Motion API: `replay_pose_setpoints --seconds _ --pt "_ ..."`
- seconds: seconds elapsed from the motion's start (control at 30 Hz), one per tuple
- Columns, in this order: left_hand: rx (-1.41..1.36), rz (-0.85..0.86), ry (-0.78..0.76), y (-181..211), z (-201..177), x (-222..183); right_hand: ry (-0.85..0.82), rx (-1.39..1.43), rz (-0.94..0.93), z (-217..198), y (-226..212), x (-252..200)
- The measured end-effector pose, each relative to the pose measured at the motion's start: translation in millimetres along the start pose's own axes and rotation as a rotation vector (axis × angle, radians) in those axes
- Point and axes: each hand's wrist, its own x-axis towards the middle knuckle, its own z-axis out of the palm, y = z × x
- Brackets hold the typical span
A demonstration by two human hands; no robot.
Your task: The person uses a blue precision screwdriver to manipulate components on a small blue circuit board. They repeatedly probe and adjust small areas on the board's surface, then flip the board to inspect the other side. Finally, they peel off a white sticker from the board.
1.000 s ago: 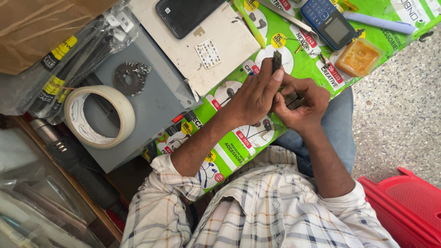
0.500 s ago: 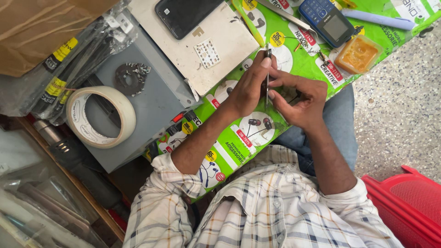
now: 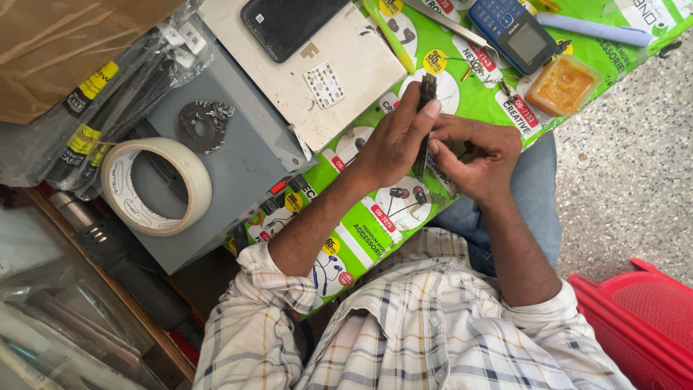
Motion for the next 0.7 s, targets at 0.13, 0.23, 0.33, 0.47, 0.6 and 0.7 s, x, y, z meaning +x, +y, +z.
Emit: replay_pose_setpoints --seconds 0.13,0.23,0.33,0.47,0.6,0.7 --pt "0.058 -0.012 0.041 3.8 2.2 -0.3 0.008 0.082 0.108 -1.5 0.8 0.7" --pt "0.106 -0.032 0.034 9.0 2.9 -0.1 0.0 0.153 0.025 -0.5 0.4 10.0" --pt "0.145 -0.062 -0.014 11.6 1.4 0.1 -0.063 0.356 0.077 -3.4 -2.7 19.6" --pt "0.147 0.006 -0.06 8.8 5.1 -3.0 -0.231 0.484 0.189 -13.8 0.7 20.4" --pt "0.129 0.045 -0.081 7.7 6.2 -3.5 -0.256 0.537 0.215 -15.5 12.0 11.9" --pt "0.064 0.111 -0.074 8.4 7.2 -4.7 -0.224 0.46 0.163 -13.1 19.2 4.6"
